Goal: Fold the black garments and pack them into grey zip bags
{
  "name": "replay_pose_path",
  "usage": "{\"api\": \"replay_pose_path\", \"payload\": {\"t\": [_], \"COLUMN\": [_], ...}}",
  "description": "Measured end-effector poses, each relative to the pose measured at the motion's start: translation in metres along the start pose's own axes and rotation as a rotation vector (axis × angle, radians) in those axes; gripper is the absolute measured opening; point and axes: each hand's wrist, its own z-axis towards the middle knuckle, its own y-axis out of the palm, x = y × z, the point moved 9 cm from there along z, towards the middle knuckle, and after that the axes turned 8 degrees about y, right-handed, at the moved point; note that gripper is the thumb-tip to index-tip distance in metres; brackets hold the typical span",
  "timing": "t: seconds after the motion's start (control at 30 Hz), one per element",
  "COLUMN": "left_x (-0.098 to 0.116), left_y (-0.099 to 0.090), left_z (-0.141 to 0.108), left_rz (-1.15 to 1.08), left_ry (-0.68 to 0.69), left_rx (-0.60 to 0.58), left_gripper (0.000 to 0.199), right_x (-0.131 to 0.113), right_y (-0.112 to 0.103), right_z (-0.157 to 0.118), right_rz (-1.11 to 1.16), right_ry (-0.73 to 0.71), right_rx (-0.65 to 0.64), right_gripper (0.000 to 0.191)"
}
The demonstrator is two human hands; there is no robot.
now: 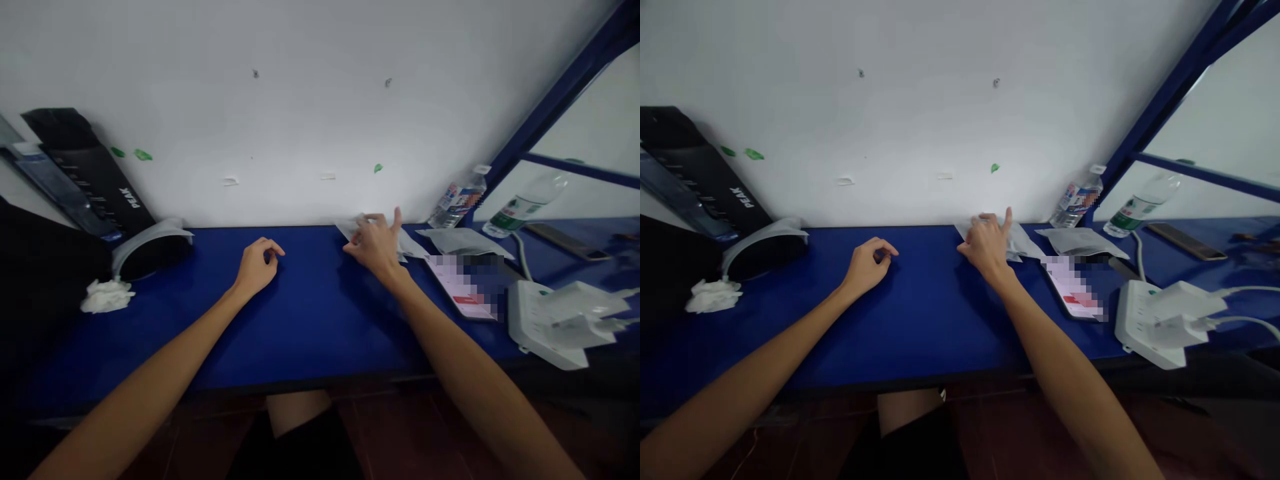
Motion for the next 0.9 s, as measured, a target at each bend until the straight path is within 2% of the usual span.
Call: {"api": "replay_pose_path", "payload": {"t": [0.07,0.23,0.3,0.37,0.43,0.5,0.53,0.63,0.73,0.9], "left_x": [0.002,0.012,0.013,0.012,0.01,0.009,0.01,0.014,0.018,0.016], "left_y": [-0.004,-0.022,-0.023,-0.019,-0.012,-0.006,-0.004,-0.007,-0.02,-0.04], "left_z": [0.0,0.004,0.004,0.004,0.002,0.0,0.0,0.001,0.005,0.011], "left_rz": [0.009,0.042,0.051,0.04,0.025,0.015,0.011,0.014,0.045,0.094], "left_ry": [-0.005,0.0,-0.003,-0.008,-0.012,-0.011,-0.005,0.026,0.053,0.036], "left_rx": [0.02,0.127,0.12,0.089,0.053,0.031,0.025,0.042,0.089,0.147], "left_gripper": [0.03,0.02,0.017,0.018,0.019,0.022,0.022,0.021,0.02,0.025], "right_x": [-0.016,-0.066,-0.077,-0.081,-0.076,-0.065,-0.06,-0.053,-0.059,-0.094], "right_y": [0.005,0.025,0.026,0.023,0.021,0.024,0.026,0.03,0.024,0.002], "right_z": [-0.003,-0.03,-0.037,-0.038,-0.034,-0.029,-0.028,-0.027,-0.031,-0.059], "right_rz": [0.106,0.364,0.408,0.398,0.326,0.233,0.204,0.212,0.348,0.69], "right_ry": [-0.096,-0.438,-0.485,-0.477,-0.411,-0.329,-0.306,-0.311,-0.368,-0.673], "right_rx": [-0.075,-0.383,-0.407,-0.345,-0.274,-0.259,-0.275,-0.335,-0.361,-0.57], "right_gripper": [0.016,0.015,0.017,0.03,0.058,0.078,0.081,0.076,0.077,0.068]}}
